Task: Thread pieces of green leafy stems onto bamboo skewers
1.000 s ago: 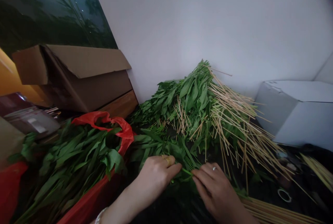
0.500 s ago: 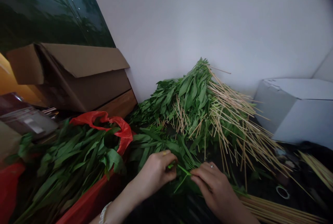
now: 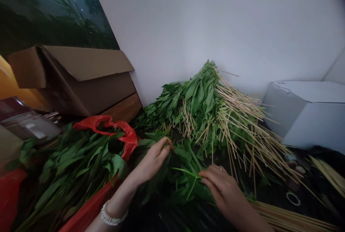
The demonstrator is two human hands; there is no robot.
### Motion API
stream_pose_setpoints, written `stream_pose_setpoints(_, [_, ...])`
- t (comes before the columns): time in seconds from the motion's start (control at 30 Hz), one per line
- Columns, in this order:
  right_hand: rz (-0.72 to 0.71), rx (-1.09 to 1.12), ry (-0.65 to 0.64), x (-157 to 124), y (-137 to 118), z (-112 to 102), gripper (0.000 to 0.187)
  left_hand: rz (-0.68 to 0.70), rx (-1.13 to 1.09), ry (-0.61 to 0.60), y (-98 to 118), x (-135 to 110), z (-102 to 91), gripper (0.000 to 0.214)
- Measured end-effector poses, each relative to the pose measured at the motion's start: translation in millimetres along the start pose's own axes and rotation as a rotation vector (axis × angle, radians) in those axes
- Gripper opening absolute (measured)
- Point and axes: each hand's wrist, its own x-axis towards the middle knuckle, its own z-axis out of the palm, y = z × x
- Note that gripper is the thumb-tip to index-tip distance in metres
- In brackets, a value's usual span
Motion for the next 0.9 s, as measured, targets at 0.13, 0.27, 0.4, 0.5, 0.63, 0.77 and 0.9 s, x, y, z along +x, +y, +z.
stream_pose_setpoints(0.13, [-0.101,-0.141,0.025,-1.2,2.5,7.2,0.022,0.054,0.168,-0.256,16.5,-5.5,26.2,0.022])
stream_pose_setpoints(0.27, [-0.198,-0.303,0.105,0.0,4.3,7.6,0.025,0.193,0.319,-0.456,19.6,-8.9,33.0,0.017])
stream_pose_setpoints(0.4, [-0.329,-0.481,0.195,2.0,3.4,7.0,0.031,0.252,0.47,-0.47,17.2,-11.9,35.3,0.008])
stream_pose_setpoints(0.5, [-0.362,-0.573,0.214,1.8,1.6,10.0,0.032,0.224,0.575,-0.393,14.6,-15.0,45.9,0.005])
stream_pose_setpoints(0.63, [-0.276,-0.434,0.202,0.8,-2.2,11.9,0.03,0.12,0.373,-0.258,6.6,-13.8,59.4,0.008])
stream_pose_setpoints(0.77, [-0.108,-0.077,0.167,1.4,-1.9,3.4,0.021,-0.086,-0.103,-0.018,-11.9,-2.3,40.9,0.014])
stream_pose_setpoints(0.9, [0.056,0.106,0.133,3.0,2.2,-4.9,0.018,-0.191,-0.195,0.207,-26.4,5.2,-1.2,0.022])
